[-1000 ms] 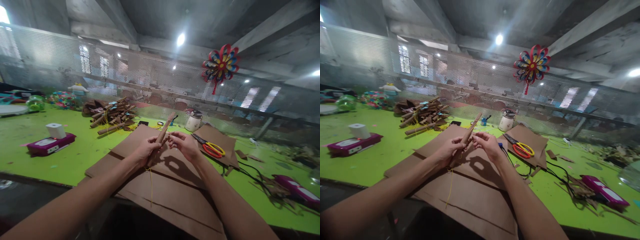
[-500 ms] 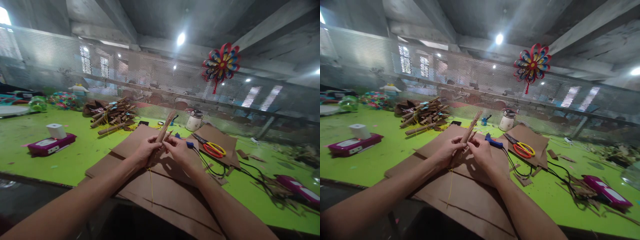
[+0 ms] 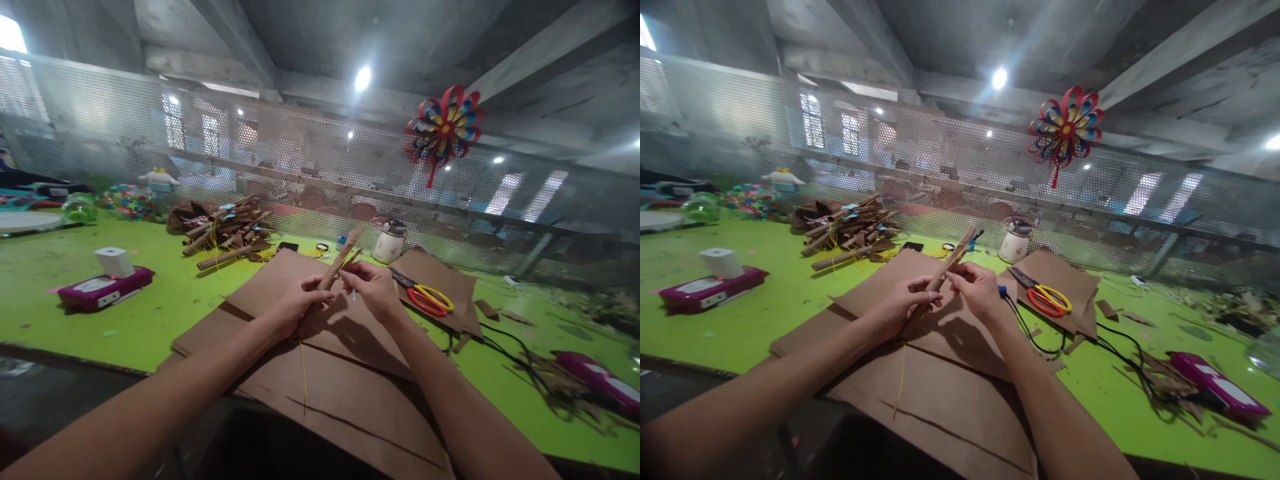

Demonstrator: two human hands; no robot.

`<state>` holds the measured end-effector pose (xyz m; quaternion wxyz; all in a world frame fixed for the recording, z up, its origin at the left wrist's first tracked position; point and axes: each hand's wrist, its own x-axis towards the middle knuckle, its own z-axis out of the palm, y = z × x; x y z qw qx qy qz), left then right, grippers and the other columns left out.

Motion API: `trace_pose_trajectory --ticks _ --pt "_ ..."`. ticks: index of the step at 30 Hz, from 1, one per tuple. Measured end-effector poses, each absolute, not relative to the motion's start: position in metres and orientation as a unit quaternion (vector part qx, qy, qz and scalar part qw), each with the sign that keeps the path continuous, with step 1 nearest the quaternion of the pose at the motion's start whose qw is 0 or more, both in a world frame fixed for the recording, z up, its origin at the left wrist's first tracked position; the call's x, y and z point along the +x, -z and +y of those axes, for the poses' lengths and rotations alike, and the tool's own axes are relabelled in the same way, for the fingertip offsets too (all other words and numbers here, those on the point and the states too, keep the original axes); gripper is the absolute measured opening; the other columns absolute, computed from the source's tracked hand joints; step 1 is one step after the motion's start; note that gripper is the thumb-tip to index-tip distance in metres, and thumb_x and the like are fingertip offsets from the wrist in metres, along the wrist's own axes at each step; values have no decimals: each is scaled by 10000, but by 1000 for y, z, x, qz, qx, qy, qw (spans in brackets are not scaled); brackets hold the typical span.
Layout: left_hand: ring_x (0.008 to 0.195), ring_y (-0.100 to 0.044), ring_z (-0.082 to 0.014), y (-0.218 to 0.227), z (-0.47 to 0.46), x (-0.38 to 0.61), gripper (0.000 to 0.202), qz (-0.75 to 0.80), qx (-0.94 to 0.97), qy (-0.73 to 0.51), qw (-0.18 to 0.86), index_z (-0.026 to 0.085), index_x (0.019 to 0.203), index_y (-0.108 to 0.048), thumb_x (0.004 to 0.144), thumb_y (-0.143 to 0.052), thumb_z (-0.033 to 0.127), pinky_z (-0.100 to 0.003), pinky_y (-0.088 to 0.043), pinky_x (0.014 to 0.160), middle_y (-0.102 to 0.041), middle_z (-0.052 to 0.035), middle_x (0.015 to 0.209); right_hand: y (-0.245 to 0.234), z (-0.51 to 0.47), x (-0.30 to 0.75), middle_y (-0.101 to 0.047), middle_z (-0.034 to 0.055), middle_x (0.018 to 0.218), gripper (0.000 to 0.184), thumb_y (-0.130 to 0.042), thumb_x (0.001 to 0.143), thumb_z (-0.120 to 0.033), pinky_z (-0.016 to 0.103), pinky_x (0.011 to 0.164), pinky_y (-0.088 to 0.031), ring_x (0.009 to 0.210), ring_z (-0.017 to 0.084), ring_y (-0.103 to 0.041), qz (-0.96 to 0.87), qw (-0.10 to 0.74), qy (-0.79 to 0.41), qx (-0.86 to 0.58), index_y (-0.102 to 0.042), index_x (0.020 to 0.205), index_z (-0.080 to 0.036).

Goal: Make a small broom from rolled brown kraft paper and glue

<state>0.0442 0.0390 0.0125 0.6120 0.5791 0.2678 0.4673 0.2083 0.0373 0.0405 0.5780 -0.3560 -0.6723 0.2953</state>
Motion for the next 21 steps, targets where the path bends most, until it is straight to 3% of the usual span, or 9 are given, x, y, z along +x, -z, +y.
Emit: trace_pose_trajectory --ticks 21 --pt "668 -547 -111 -12 36 44 389 259 586 -462 613 150 1021 -599 637 -635 199 -205 -399 567 -617 -44 772 -31 39 206 -567 5 599 185 -607 701 -331 221 477 -367 506 97 -463 -704 558 -198 -392 -602 729 -148"
